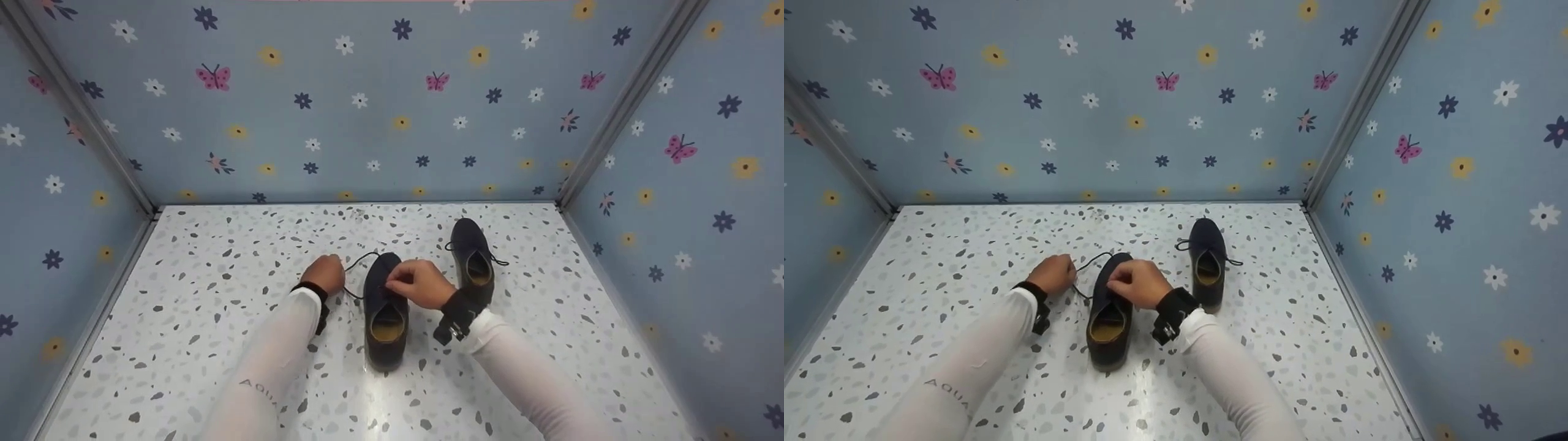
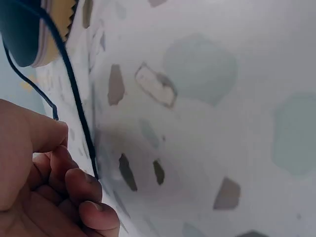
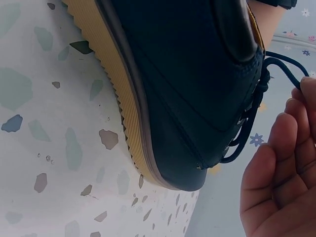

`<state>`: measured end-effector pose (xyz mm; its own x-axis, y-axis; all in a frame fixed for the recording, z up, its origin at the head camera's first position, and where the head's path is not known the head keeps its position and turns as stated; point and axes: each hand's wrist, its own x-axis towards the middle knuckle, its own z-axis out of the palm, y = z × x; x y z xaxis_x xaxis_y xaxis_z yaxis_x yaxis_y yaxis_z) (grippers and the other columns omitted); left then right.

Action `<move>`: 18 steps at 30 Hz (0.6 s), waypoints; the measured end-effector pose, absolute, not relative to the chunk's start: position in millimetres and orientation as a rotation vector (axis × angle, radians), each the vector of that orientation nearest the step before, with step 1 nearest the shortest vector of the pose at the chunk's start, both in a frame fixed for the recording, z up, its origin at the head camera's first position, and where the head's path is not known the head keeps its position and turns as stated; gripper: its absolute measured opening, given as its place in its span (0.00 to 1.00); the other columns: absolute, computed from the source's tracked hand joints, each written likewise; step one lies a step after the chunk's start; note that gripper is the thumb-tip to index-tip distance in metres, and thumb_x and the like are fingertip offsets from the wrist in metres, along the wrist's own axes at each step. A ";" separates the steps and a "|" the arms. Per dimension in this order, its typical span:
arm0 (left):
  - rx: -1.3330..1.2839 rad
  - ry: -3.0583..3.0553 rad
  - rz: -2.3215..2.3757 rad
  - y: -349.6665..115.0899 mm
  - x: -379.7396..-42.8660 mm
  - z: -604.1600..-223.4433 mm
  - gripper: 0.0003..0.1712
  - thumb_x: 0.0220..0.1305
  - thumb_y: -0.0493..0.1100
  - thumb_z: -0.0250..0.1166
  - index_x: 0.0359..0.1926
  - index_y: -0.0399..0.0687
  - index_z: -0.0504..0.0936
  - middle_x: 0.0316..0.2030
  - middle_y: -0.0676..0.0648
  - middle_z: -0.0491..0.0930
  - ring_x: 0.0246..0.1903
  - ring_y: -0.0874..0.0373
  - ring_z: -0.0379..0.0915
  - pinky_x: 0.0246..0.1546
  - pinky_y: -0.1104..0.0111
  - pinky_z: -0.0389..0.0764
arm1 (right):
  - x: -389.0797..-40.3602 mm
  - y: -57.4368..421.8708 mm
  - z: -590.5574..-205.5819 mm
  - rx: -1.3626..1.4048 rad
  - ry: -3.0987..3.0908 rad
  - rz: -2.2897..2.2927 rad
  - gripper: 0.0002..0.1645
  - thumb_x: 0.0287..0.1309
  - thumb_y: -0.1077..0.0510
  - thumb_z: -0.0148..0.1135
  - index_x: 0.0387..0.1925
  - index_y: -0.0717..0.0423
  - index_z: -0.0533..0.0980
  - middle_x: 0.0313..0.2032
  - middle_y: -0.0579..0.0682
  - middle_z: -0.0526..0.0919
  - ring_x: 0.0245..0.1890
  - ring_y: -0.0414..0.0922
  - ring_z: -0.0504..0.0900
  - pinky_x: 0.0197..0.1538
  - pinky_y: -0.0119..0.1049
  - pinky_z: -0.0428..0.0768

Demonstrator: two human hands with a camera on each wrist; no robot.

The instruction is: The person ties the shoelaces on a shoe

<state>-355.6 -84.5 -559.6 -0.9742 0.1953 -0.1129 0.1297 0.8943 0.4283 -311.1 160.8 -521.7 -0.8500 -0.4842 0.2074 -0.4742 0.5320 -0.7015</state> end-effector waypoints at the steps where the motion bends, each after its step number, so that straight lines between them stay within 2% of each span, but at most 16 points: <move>1: 0.264 2.924 0.636 -87.7 -354.8 -560.6 0.12 0.65 0.34 0.50 0.33 0.37 0.80 0.37 0.35 0.83 0.32 0.46 0.78 0.40 0.54 0.79 | -311.4 160.3 -522.0 -0.838 2.745 -1.247 0.04 0.57 0.53 0.68 0.29 0.47 0.84 0.30 0.44 0.86 0.30 0.33 0.79 0.38 0.27 0.79; 5: 0.287 2.938 0.697 -100.3 -348.5 -560.6 0.12 0.64 0.35 0.50 0.28 0.39 0.79 0.34 0.37 0.83 0.29 0.49 0.75 0.36 0.57 0.78 | -312.9 159.6 -521.0 -0.763 2.750 -1.282 0.03 0.56 0.56 0.67 0.27 0.48 0.83 0.28 0.44 0.85 0.28 0.34 0.78 0.36 0.27 0.78; 11: 0.277 2.852 0.945 -116.7 -330.1 -551.7 0.06 0.63 0.39 0.54 0.32 0.43 0.76 0.29 0.46 0.78 0.28 0.54 0.72 0.33 0.64 0.72 | -314.4 158.8 -518.9 -0.656 2.727 -1.277 0.03 0.54 0.57 0.62 0.27 0.50 0.79 0.24 0.42 0.79 0.24 0.36 0.74 0.31 0.28 0.74; 18: 0.411 2.677 1.058 -125.1 -309.4 -542.7 0.02 0.57 0.41 0.60 0.30 0.48 0.79 0.27 0.51 0.78 0.25 0.60 0.71 0.28 0.69 0.72 | -316.2 155.3 -516.8 -0.602 2.694 -1.223 0.03 0.49 0.57 0.57 0.27 0.52 0.73 0.23 0.41 0.72 0.23 0.38 0.71 0.29 0.30 0.71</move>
<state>-309.4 -125.1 -542.7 -0.9335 0.3408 -0.1118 0.1722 0.6994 0.6937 -316.2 155.3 -516.8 -0.9134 -0.4037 0.0523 -0.3052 0.5938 -0.7445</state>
